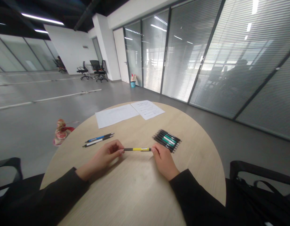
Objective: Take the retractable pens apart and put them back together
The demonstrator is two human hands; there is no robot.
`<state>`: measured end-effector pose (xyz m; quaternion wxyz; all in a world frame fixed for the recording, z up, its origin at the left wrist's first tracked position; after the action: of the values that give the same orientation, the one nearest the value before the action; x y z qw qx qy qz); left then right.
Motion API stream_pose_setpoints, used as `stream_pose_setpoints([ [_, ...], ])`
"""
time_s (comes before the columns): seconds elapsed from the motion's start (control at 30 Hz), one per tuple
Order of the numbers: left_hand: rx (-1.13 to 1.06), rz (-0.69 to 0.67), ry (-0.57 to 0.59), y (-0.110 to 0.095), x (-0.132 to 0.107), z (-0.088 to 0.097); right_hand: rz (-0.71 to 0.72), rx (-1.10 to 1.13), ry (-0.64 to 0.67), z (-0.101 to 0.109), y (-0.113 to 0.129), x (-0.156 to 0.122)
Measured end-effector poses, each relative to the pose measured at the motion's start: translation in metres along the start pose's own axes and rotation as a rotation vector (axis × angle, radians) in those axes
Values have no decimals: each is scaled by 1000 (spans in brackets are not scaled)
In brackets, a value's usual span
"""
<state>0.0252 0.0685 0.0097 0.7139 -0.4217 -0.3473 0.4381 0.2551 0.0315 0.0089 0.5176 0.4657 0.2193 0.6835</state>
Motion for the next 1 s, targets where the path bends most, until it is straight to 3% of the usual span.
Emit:
stream_pose_setpoints([
  [1.0,-13,-6,7,0,0,0,-47,44,19,-5,-11,-3],
])
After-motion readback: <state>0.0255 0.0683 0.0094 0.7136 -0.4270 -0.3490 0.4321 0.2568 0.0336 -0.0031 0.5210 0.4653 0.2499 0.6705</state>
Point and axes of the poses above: each hand's wrist, its own x-axis towards the middle knuckle, its own z-axis out of the back of the hand, y = z × x, the point moved 10 cm from there along x, towards the middle knuckle, and after that the axes turned 4 degrees about -y, right-handed, at the moved point
